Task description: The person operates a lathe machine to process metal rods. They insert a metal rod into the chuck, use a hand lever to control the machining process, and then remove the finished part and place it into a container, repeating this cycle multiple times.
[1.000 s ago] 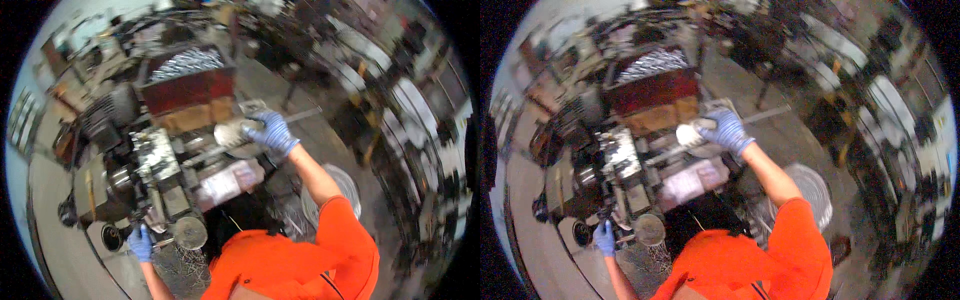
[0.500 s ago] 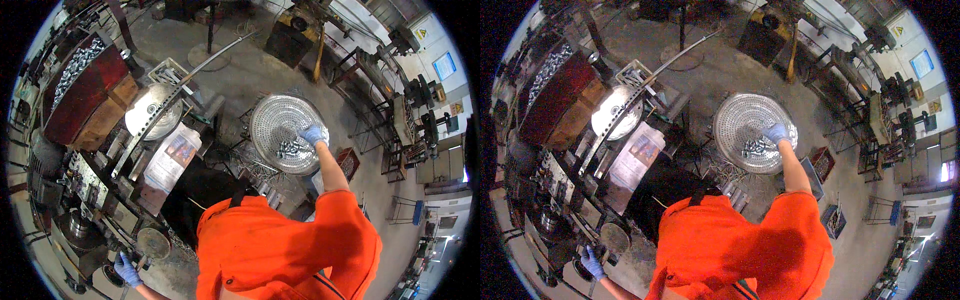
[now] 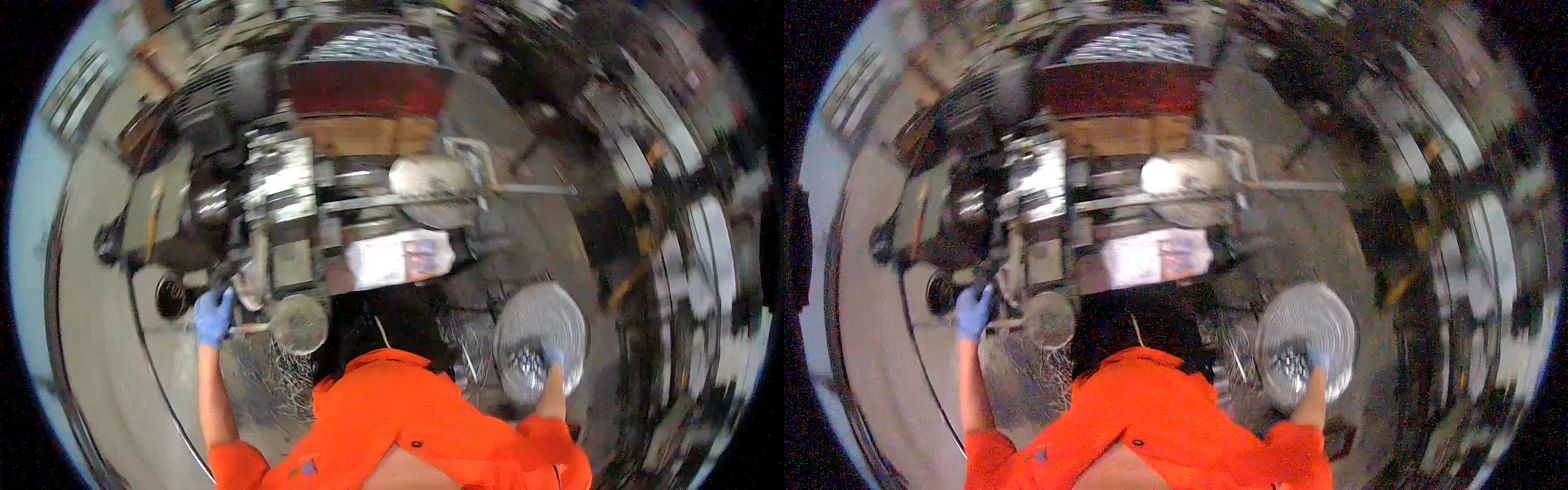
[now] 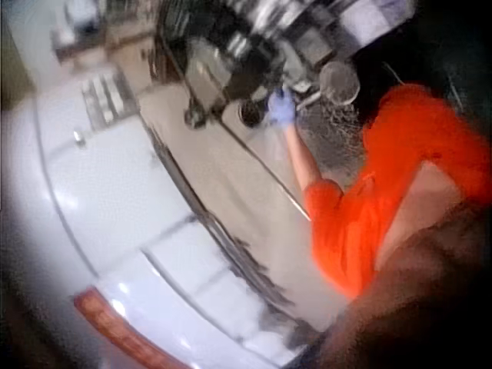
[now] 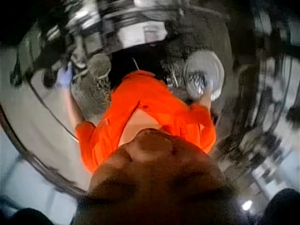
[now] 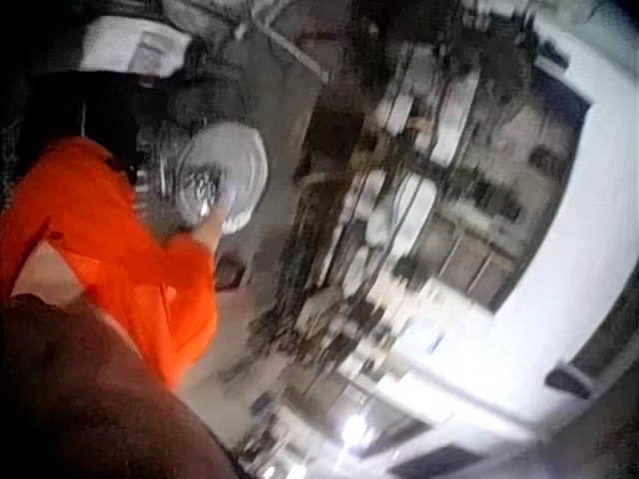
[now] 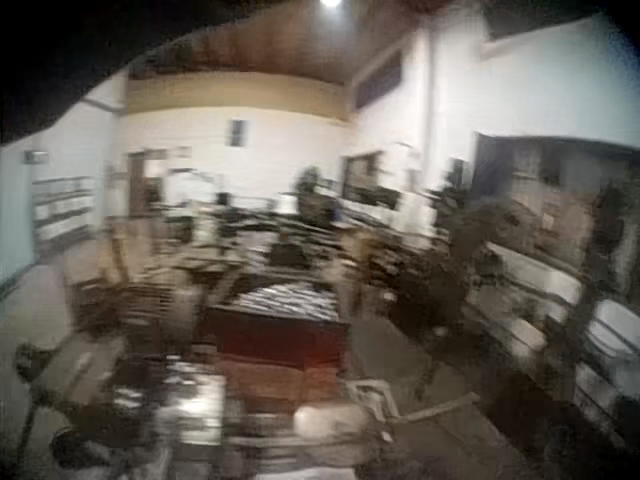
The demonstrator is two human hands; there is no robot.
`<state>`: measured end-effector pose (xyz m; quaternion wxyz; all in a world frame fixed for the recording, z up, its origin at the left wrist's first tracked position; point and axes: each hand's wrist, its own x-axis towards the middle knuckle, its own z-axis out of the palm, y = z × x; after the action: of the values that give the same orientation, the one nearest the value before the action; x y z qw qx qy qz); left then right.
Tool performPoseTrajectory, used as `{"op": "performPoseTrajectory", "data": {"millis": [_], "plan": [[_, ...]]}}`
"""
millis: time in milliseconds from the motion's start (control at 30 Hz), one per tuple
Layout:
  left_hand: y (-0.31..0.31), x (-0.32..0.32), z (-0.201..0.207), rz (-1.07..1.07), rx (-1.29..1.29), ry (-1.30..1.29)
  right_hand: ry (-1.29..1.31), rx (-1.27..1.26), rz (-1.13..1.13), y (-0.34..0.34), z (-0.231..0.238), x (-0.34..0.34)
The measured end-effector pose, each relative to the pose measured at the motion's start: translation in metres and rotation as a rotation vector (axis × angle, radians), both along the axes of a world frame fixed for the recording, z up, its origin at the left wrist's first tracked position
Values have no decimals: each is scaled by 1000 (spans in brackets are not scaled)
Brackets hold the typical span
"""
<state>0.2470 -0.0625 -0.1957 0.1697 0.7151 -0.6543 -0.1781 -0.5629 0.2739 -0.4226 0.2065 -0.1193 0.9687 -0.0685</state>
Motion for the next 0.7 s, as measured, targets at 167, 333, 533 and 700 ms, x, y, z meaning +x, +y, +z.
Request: {"op": "performPoseTrajectory", "data": {"millis": [167,333,533,700], "plan": [[20,0,24,-7,-200,390,15,-422,78,-75,87,55],[30,-66,107,-78,-320,719,-183,-863,573,-219,220,207],[31,-141,93,-435,177,1277,-266,-1237,1685,-305,327,440],[48,-141,91,-372,188,1493,-194,-1352,1782,-302,350,496]]}}
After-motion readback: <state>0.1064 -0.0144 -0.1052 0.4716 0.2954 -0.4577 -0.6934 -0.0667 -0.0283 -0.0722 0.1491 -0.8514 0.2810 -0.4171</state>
